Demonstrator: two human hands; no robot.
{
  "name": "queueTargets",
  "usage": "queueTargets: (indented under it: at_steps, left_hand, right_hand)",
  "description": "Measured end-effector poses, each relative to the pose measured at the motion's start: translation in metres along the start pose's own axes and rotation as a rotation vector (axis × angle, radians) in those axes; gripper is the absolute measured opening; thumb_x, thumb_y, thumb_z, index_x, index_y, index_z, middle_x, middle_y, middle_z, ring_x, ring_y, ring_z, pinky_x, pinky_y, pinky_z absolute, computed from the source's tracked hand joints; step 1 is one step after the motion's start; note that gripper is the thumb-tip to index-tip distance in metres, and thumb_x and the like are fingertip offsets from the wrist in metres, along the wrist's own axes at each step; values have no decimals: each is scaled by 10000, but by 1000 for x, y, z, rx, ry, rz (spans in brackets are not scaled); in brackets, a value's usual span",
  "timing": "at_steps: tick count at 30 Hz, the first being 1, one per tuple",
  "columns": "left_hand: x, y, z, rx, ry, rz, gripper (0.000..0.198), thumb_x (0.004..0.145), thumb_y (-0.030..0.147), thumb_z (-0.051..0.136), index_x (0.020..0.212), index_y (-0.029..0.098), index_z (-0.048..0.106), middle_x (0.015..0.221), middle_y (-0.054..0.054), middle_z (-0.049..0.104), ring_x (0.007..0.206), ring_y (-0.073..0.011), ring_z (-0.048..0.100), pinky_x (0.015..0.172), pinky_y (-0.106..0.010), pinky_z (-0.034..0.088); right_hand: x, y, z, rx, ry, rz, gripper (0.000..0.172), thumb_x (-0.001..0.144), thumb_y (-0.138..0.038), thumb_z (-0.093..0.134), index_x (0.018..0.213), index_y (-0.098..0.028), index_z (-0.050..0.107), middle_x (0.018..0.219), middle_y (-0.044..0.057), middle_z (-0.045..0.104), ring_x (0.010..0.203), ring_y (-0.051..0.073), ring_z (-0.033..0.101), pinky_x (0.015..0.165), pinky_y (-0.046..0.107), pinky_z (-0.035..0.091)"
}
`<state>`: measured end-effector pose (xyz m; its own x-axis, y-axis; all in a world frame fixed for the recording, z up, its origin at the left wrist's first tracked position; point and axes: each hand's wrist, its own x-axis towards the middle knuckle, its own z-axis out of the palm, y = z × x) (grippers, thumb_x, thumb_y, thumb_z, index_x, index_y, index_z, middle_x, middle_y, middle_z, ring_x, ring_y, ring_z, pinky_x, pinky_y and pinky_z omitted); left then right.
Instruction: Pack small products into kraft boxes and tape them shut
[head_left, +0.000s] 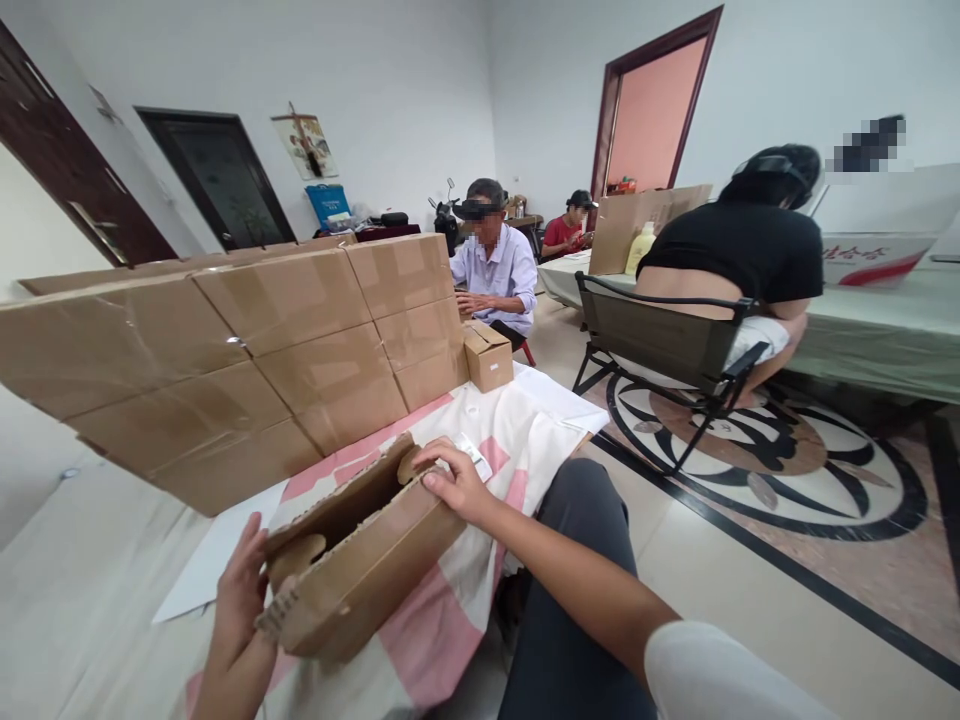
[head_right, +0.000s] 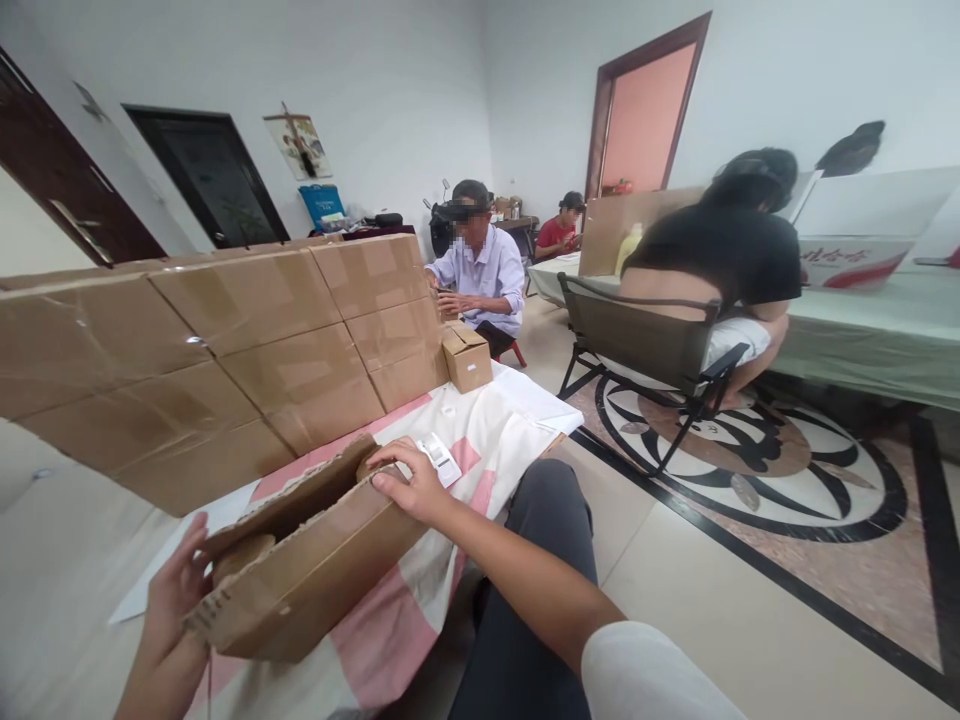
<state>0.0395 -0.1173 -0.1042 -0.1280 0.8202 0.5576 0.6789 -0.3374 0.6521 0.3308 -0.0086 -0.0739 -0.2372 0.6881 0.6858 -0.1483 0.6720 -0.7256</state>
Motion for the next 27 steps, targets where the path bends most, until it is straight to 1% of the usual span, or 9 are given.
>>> queueTargets:
  at_steps: [2,4,6,8,11,14,17,20,27]
  left_hand:
    - [1,9,-3,-153,29,-93,616,973,565,391,1526,322,266,1502,-100,509,1401,-326,479,1155,-589,405]
    - [1,17,-10,-171,-2,-126,506,1010,523,287,1445,308,428,1372,-70,624,1357,-300,526,1185,-584,359]
    - [1,23,-17,-58,-89,-60,472,1008,520,281,1266,306,612,1328,-49,651,1316,-297,558,1164,-554,394]
    - [1,30,-20,108,-176,64,415,970,541,395,1167,313,679,1331,-41,651,1284,-301,578,1126,-523,436]
    - [-3,43,-15,393,-219,241,439,905,550,529,1289,365,634,1370,-36,639,1300,-324,557,1159,-562,353]
    - [-11,54,-3,559,-191,365,521,904,540,520,1399,382,554,1438,-43,599,1361,-351,501,1193,-599,244]
    - [-15,53,4,579,-182,414,558,922,492,511,1460,346,495,1475,-59,566,1383,-343,482,1184,-568,274]
    - [-17,47,5,588,-195,434,566,936,449,505,1490,347,449,1499,-52,542,1400,-330,465,1195,-550,259]
    - [-19,45,4,579,-192,448,606,939,411,515,1527,356,382,1532,-49,504,1419,-317,446,1219,-542,214]
  right_hand:
    - [0,1,2,-52,30,3,301,908,-508,604,1049,-244,633,1033,77,643,1055,257,586,994,439,437]
    - [-1,3,3,-79,61,29,322,885,-413,635,1156,-247,585,1130,81,593,1095,249,561,985,425,443]
    - [-2,6,4,-76,70,88,427,862,-338,638,1262,-255,511,1230,87,526,1126,234,539,970,400,456]
    - [-2,7,5,-60,54,143,489,849,-285,620,1309,-261,457,1287,88,482,1158,225,520,983,387,455]
    - [-2,8,4,-41,13,175,522,821,-223,592,1319,-264,440,1307,83,467,1200,223,498,1021,389,437]
    - [0,8,2,-35,-19,171,569,782,-159,552,1332,-259,447,1301,78,460,1220,224,489,1040,393,422]
    - [1,6,1,-30,-52,167,603,757,-124,517,1341,-260,453,1298,75,462,1241,225,480,1057,397,412]
    - [1,6,1,-29,-66,178,619,739,-117,506,1336,-273,459,1303,69,466,1247,231,480,1063,407,415]
    - [-1,13,4,-22,-23,167,552,749,-122,526,1280,-274,495,1260,61,511,1243,241,492,1057,416,416]
